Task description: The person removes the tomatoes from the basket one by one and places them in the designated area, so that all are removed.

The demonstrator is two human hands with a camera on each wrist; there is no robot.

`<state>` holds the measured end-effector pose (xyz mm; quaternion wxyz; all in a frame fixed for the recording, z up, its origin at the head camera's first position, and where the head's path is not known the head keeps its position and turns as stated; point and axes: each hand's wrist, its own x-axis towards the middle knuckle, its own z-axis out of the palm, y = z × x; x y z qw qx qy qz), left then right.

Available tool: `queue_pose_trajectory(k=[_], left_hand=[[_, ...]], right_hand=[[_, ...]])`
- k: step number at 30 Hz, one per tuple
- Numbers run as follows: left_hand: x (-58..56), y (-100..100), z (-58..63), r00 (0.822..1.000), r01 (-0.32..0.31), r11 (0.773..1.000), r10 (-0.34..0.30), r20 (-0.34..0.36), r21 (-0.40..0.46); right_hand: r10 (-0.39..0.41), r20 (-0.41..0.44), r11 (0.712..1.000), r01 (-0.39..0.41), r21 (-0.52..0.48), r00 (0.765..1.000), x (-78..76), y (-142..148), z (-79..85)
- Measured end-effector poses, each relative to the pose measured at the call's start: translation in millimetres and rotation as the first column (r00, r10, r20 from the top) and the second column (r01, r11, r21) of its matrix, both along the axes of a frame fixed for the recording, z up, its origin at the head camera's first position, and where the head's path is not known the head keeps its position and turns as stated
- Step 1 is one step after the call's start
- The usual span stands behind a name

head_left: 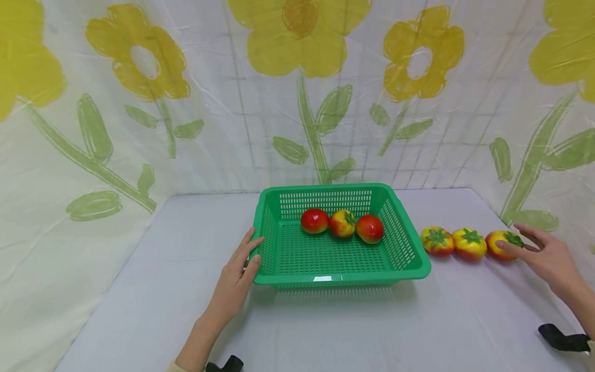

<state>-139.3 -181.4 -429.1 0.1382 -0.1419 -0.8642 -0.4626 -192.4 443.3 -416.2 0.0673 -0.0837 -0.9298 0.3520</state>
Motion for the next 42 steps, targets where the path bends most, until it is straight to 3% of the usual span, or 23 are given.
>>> queue_pose_trajectory(k=[9, 15, 27, 35, 42], left_hand=[[-0.4, -1, -0.7, 1.000, 0.003, 1.000, -0.003, -0.011, -0.011], [-0.6, -1, -2.2, 1.000, 0.001, 1.000, -0.001, -0.014, -0.014], [-0.3, -1, -2.6, 1.000, 0.006, 1.000, -0.006, -0.022, -0.014], [-0.9, -1, -2.5, 1.000, 0.010, 1.000, -0.010, -0.022, -0.008], [0.0, 0, -1.6, 1.000, 0.006, 1.000, -0.006, -0.021, -0.001]], right_hand=[[-0.034, -0.012, 0.999, 0.034, 0.009, 0.999, 2.4, -1, 2.3], [-0.080, -0.066, 0.997, 0.080, -0.003, 0.995, 7.1, -4, 6.7], [-0.184, -0.113, 0.982, 0.177, -0.067, 0.976, 14.3, -28, 20.7], [-0.145, -0.176, 0.989, 0.136, -0.065, 0.974, 20.0, -50, 29.1], [-0.059, -0.262, 0.991, 0.025, -0.133, 0.963, 22.1, -62, 35.7]])
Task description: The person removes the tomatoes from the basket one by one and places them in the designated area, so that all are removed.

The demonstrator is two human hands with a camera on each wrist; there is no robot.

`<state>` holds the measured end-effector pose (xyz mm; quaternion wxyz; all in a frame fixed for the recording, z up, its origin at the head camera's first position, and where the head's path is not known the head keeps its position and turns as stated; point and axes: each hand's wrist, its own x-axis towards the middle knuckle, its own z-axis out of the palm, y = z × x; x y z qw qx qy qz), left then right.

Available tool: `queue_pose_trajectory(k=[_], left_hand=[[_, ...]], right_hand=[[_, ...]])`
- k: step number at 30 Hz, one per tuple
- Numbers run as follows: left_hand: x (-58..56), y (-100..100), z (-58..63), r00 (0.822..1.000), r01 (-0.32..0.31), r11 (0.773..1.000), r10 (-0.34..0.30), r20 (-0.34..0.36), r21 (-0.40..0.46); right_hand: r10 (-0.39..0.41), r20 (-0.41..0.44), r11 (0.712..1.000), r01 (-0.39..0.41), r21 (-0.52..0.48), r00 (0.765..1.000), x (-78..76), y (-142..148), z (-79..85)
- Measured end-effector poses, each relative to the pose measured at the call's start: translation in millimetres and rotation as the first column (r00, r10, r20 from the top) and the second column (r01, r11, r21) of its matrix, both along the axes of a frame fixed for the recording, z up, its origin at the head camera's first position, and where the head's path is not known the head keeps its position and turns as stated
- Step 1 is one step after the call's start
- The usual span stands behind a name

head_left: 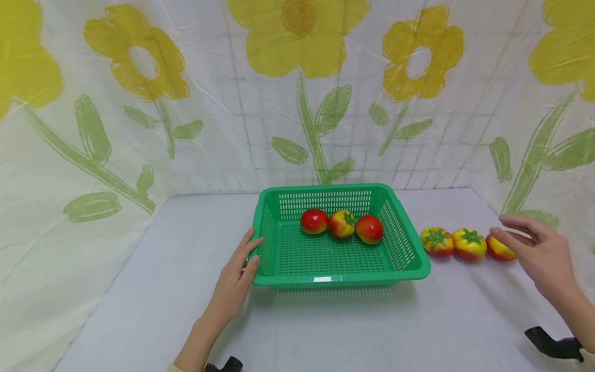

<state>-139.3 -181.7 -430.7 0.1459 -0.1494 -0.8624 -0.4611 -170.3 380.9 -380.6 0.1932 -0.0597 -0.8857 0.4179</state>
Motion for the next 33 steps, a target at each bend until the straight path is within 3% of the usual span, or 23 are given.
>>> queue_pose_trajectory(k=[9, 15, 22, 33], left_hand=[[0.9, 0, 1.7, 1.000, 0.007, 1.000, -0.007, -0.012, 0.010], [1.8, 0, 2.4, 1.000, 0.013, 1.000, -0.012, -0.017, 0.016], [1.7, -1, 1.8, 1.000, 0.012, 1.000, -0.012, -0.010, 0.018], [0.4, 0, 1.3, 1.000, 0.015, 1.000, -0.015, -0.013, 0.001]], right_hand=[[0.043, -0.033, 0.997, -0.045, -0.070, 0.999, 1.5, -6, 3.5], [0.076, -0.058, 0.996, -0.079, -0.041, 0.995, 3.3, -13, 7.5], [0.173, -0.120, 0.984, -0.178, -0.030, 0.978, 4.6, -26, 12.5], [0.263, -0.134, 0.963, -0.269, -0.028, 0.955, 6.7, -37, 15.5]])
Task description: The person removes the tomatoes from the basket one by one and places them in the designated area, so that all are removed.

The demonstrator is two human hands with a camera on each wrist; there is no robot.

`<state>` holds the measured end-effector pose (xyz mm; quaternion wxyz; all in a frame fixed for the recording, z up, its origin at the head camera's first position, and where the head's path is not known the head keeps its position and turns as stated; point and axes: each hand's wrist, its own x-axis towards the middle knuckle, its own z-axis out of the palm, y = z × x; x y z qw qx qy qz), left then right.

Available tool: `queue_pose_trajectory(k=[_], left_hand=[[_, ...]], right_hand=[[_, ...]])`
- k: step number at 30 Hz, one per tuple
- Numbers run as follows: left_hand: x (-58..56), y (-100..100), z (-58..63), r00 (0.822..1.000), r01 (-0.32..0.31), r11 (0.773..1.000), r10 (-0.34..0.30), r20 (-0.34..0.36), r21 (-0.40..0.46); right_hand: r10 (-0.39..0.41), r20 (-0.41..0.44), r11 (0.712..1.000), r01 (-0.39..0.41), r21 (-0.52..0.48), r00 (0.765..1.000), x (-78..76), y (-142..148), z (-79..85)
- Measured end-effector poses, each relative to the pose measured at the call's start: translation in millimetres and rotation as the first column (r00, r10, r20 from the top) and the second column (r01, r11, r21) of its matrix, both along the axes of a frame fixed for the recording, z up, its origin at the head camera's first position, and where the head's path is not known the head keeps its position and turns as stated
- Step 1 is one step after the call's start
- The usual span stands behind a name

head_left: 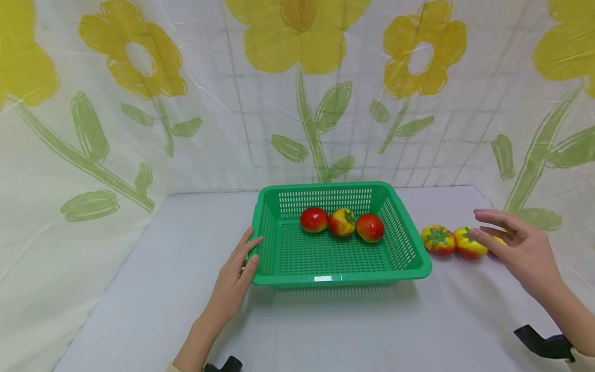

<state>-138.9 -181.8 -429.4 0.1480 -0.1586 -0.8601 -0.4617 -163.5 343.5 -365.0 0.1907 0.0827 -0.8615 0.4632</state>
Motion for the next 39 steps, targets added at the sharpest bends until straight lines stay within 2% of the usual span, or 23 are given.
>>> queue_pose_trajectory(k=[19, 26, 39], left_hand=[[0.1, 0, 0.2, 1.000, -0.009, 1.000, 0.009, 0.014, 0.002], [-0.7, 0, 0.7, 1.000, -0.007, 1.000, 0.007, 0.002, -0.015], [0.7, 1, 2.2, 1.000, -0.011, 1.000, 0.011, 0.019, 0.008]], right_hand=[[0.053, 0.009, 0.998, -0.053, 0.019, 0.999, 1.9, -12, 5.6], [0.098, 0.018, 0.995, -0.098, 0.006, 0.995, 3.2, -19, 6.2], [0.168, 0.007, 0.984, -0.168, 0.052, 0.986, 3.3, -37, 13.0]])
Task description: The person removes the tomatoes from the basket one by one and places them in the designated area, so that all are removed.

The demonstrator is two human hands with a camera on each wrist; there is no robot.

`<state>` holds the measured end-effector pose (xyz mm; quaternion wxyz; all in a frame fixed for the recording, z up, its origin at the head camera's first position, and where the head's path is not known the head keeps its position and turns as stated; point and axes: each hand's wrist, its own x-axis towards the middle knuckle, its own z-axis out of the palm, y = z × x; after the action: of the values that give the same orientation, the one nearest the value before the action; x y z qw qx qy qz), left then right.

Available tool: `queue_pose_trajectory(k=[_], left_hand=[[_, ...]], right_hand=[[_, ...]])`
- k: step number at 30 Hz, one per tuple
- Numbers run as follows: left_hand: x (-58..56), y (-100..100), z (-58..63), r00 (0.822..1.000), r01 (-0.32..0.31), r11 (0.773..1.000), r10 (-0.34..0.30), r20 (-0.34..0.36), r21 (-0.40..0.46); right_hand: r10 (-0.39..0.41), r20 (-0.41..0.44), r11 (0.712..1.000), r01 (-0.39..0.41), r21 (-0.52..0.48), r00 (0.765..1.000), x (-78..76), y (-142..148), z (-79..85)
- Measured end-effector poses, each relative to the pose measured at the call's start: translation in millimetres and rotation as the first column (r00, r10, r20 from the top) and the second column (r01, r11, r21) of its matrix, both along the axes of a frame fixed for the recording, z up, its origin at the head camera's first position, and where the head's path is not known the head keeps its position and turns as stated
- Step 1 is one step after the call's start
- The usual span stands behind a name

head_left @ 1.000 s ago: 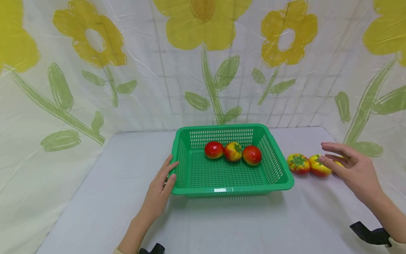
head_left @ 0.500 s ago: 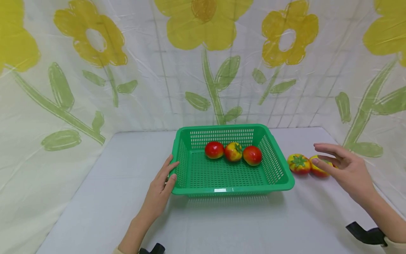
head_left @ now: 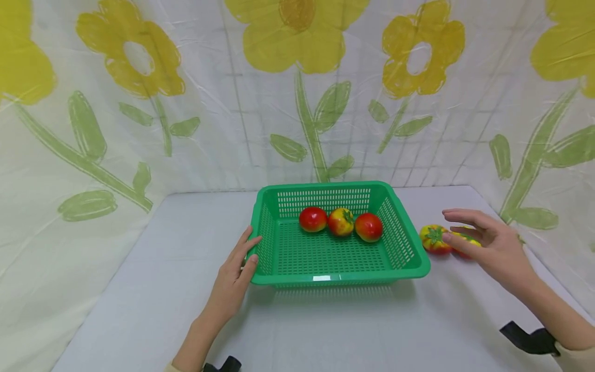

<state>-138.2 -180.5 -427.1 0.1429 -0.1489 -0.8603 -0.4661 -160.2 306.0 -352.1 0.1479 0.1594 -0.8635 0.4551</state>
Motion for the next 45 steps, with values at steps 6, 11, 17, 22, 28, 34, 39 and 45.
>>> queue_pose_trajectory(k=[6, 11, 17, 22, 28, 34, 39, 45], left_hand=[[0.0, 0, -0.5, 1.000, 0.001, 1.000, -0.001, 0.000, 0.000], [-1.1, -1, -1.3, 1.000, -0.001, 1.000, 0.001, 0.008, -0.001], [-0.9, -1, -1.5, 1.000, 0.012, 1.000, -0.012, 0.004, -0.002], [0.0, 0, -0.9, 1.000, 0.016, 1.000, -0.016, -0.009, -0.001], [0.6, 0, -0.2, 1.000, 0.013, 1.000, -0.013, -0.012, 0.007], [-0.2, 0, -0.2, 1.000, 0.008, 1.000, -0.008, -0.015, 0.002], [-0.6, 1, -0.1, 1.000, 0.016, 1.000, -0.016, -0.009, 0.003], [-1.2, 1, -1.4, 1.000, 0.000, 1.000, 0.000, -0.008, -0.001]], right_hand=[[0.088, 0.009, 0.996, -0.088, -0.019, 0.996, -0.9, -14, 3.6], [0.137, 0.067, 0.990, -0.134, -0.050, 0.988, -2.0, -30, 10.0], [0.204, 0.069, 0.978, -0.200, -0.049, 0.977, -7.4, -47, 10.7], [0.254, 0.041, 0.967, -0.253, -0.029, 0.966, -12.4, -61, 7.7], [0.291, 0.057, 0.957, -0.289, -0.032, 0.955, -19.9, -79, 2.8], [0.308, 0.092, 0.951, -0.303, -0.061, 0.947, -28.0, -95, -8.3], [0.280, 0.131, 0.960, -0.278, -0.033, 0.951, -31.3, -105, -17.6], [0.244, 0.230, 0.968, -0.251, 0.001, 0.942, -34.3, -113, -18.2]])
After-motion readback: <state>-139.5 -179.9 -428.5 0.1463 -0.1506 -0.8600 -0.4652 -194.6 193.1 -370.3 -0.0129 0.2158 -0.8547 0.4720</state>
